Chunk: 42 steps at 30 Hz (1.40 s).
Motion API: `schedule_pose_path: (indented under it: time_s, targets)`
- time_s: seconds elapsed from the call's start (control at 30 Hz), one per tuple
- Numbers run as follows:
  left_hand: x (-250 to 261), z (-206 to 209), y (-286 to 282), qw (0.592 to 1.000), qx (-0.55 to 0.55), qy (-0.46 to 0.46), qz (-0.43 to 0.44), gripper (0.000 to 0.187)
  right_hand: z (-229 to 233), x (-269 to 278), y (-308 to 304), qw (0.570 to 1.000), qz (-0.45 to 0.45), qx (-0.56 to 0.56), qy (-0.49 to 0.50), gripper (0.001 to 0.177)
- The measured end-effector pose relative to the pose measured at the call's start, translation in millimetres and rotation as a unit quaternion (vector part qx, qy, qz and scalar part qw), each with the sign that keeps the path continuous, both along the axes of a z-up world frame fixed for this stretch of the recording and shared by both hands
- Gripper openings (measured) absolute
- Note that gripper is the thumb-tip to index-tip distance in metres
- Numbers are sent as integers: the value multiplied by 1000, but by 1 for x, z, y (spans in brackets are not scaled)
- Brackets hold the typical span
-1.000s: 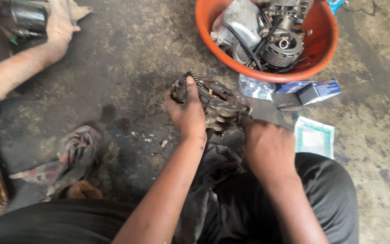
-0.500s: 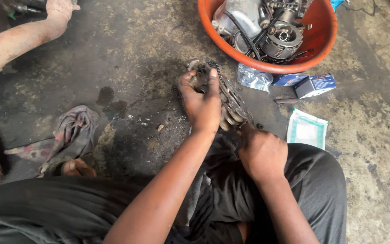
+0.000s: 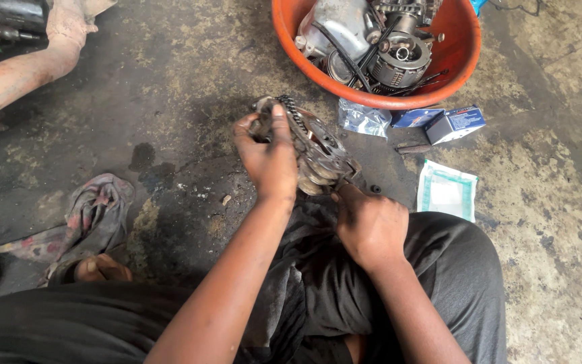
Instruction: The person sits on the floor and uses a screwdriver to adjust and clean a disassembled engine cylinder head. They manipulate the internal components, wipe the part with a rag, and use a metal file to scrape surfaces.
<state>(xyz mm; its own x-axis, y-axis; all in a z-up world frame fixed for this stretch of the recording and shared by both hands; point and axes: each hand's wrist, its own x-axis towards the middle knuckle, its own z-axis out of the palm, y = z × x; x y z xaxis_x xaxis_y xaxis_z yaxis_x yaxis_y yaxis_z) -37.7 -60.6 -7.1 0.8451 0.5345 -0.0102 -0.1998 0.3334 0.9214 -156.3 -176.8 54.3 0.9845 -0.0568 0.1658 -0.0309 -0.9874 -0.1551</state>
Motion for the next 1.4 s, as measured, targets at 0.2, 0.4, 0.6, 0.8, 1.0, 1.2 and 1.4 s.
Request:
schedule_pose_path:
  time_s: [0.2,0.4,0.6,0.8,1.0,1.2,1.4]
  targets:
    - [6,-11,19,999,-25,28,19,41,-14,6,-18,958,61,270,-81,11]
    - [-4,4,44,977,-130,162,49,46,-9,8,-16,891,24,440,-110,27]
    - [-2,-10,57,967,-196,127,100,53,20,-1,8,954,59,258,-143,12]
    - [-7,-27,60,969,-129,190,94,52,29,-7,23,972,78,182,-123,31]
    - [-14,-23,51,972,-152,140,108,47,33,-17,37,979,51,152,-125,16]
    - [-25,-19,49,977,-149,117,96,46,38,-15,45,989,17,113,-96,14]
    - [-46,-15,45,977,-90,156,118,51,42,-18,55,994,28,90,-47,12]
